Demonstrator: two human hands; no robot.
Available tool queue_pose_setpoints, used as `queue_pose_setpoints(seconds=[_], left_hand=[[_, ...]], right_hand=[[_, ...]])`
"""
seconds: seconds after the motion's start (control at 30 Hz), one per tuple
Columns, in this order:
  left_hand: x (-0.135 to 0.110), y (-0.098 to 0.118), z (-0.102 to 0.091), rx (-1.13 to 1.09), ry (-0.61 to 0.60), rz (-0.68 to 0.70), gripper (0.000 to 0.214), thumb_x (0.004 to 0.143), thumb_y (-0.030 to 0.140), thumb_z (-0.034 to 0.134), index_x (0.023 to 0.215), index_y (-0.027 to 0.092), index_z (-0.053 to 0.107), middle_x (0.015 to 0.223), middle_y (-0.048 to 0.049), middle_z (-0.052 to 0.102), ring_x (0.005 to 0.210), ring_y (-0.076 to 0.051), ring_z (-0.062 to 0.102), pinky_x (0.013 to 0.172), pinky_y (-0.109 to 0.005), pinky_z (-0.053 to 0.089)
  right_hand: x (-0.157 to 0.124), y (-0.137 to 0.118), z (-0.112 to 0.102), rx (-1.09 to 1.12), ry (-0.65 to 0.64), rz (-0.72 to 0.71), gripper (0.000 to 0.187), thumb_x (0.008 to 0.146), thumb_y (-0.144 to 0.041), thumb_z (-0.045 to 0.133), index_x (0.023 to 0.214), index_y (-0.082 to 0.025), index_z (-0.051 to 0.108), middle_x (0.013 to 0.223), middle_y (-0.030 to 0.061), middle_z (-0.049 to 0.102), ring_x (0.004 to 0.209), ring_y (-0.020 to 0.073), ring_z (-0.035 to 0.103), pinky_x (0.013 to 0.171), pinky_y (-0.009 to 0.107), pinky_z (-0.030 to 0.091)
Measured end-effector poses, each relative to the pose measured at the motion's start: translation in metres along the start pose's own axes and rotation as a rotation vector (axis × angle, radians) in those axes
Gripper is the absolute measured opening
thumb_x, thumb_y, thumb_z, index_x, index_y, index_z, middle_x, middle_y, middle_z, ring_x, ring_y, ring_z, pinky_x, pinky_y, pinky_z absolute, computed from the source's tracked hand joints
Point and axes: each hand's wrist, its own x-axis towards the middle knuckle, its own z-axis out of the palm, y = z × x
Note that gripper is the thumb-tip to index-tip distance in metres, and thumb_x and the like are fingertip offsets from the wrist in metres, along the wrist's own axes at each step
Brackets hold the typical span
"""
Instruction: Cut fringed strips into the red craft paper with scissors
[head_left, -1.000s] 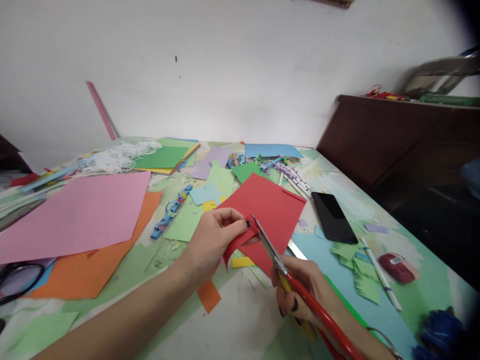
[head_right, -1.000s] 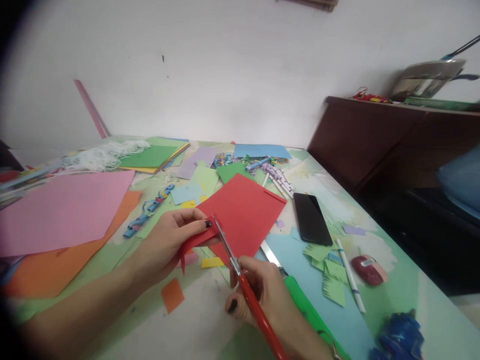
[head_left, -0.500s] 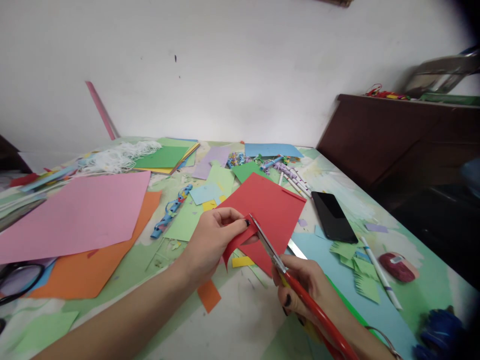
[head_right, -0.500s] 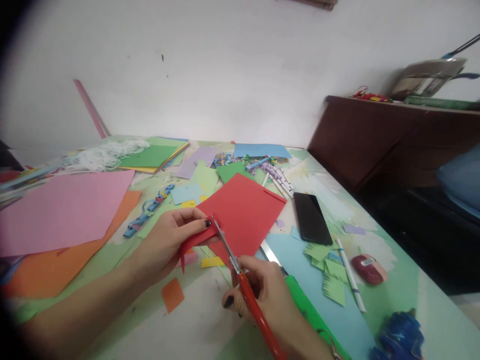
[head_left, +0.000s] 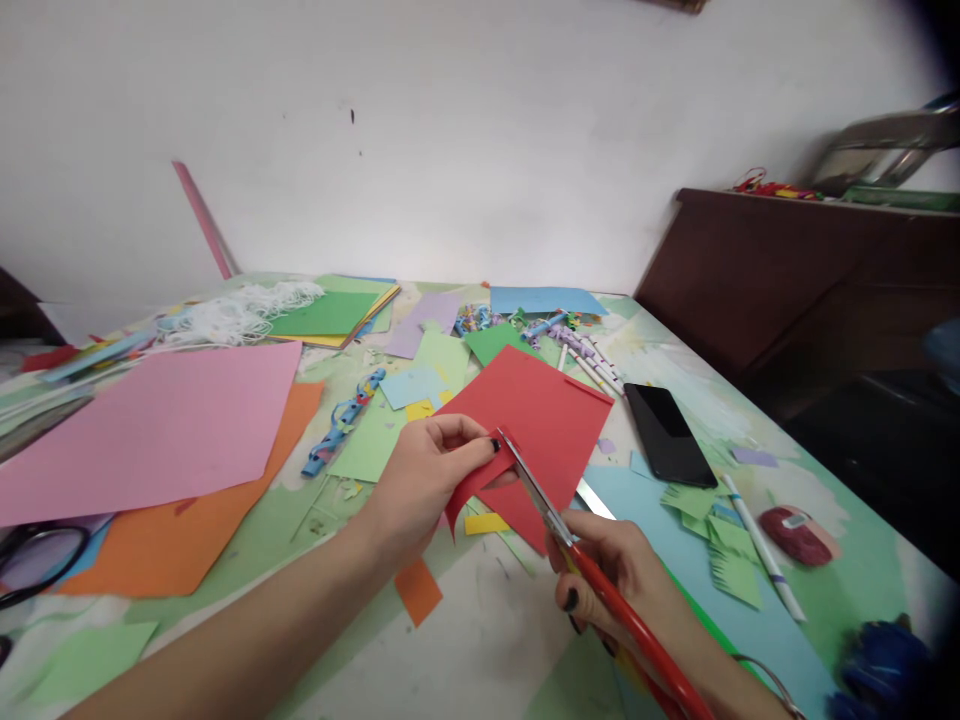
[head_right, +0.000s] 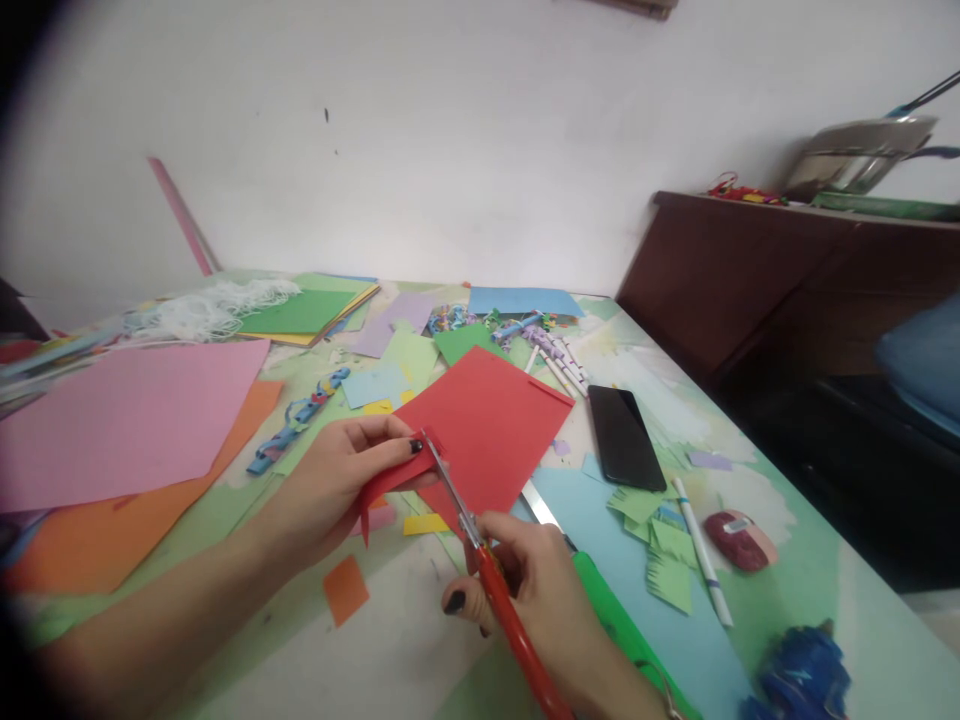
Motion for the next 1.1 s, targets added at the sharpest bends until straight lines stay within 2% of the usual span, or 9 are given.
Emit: queue_pose_setpoints(seconds=[0.53,0.63,0.77,1.1], left_hand=[[-0.001,0.001,0.000,0.013,-0.003,-0.009,0.014,0.074,0.017,0.067,0.062,0.013,0.059,0.069,-0.0054,0.070,0.074,-0.019,0.070,0.065,-0.021,0.054],[-0.001,0.001,0.001,0.013,0.005,-0.015,0.014,0.073,0.016,0.066,0.062,0.013,0.059,0.068,-0.0050,0.070,0.072,-0.018,0.070,0.065,-0.021,0.054],[-0.001,-0.001,0.000,0.005,-0.002,-0.007,0.014,0.073,0.016,0.066,0.061,0.013,0.058,0.068,-0.0049,0.069,0.072,-0.019,0.070,0.064,-0.022,0.054],[-0.001,-0.001,0.001,0.002,0.007,-0.020,0.015,0.074,0.015,0.066,0.061,0.012,0.058,0.066,-0.0036,0.067,0.071,-0.018,0.071,0.059,-0.019,0.053]], right_hand=[[0.000,-0.003,0.000,0.003,0.003,-0.024,0.049,0.072,-0.060,0.067,0.065,-0.018,0.044,0.055,-0.0066,0.032,0.047,0.0071,0.026,0.040,0.021,0.019],[0.000,-0.006,0.001,0.061,-0.038,-0.044,0.050,0.070,-0.062,0.067,0.070,-0.016,0.048,0.055,-0.0055,0.037,0.047,0.0070,0.029,0.041,0.020,0.020],[0.000,-0.008,0.002,0.123,-0.084,-0.045,0.046,0.071,-0.056,0.070,0.073,-0.017,0.046,0.054,-0.0064,0.038,0.047,0.0064,0.028,0.042,0.020,0.022],[0.000,-0.009,0.002,0.086,-0.055,-0.016,0.047,0.072,-0.057,0.069,0.072,-0.017,0.045,0.054,-0.0070,0.034,0.049,0.0070,0.026,0.043,0.021,0.020]])
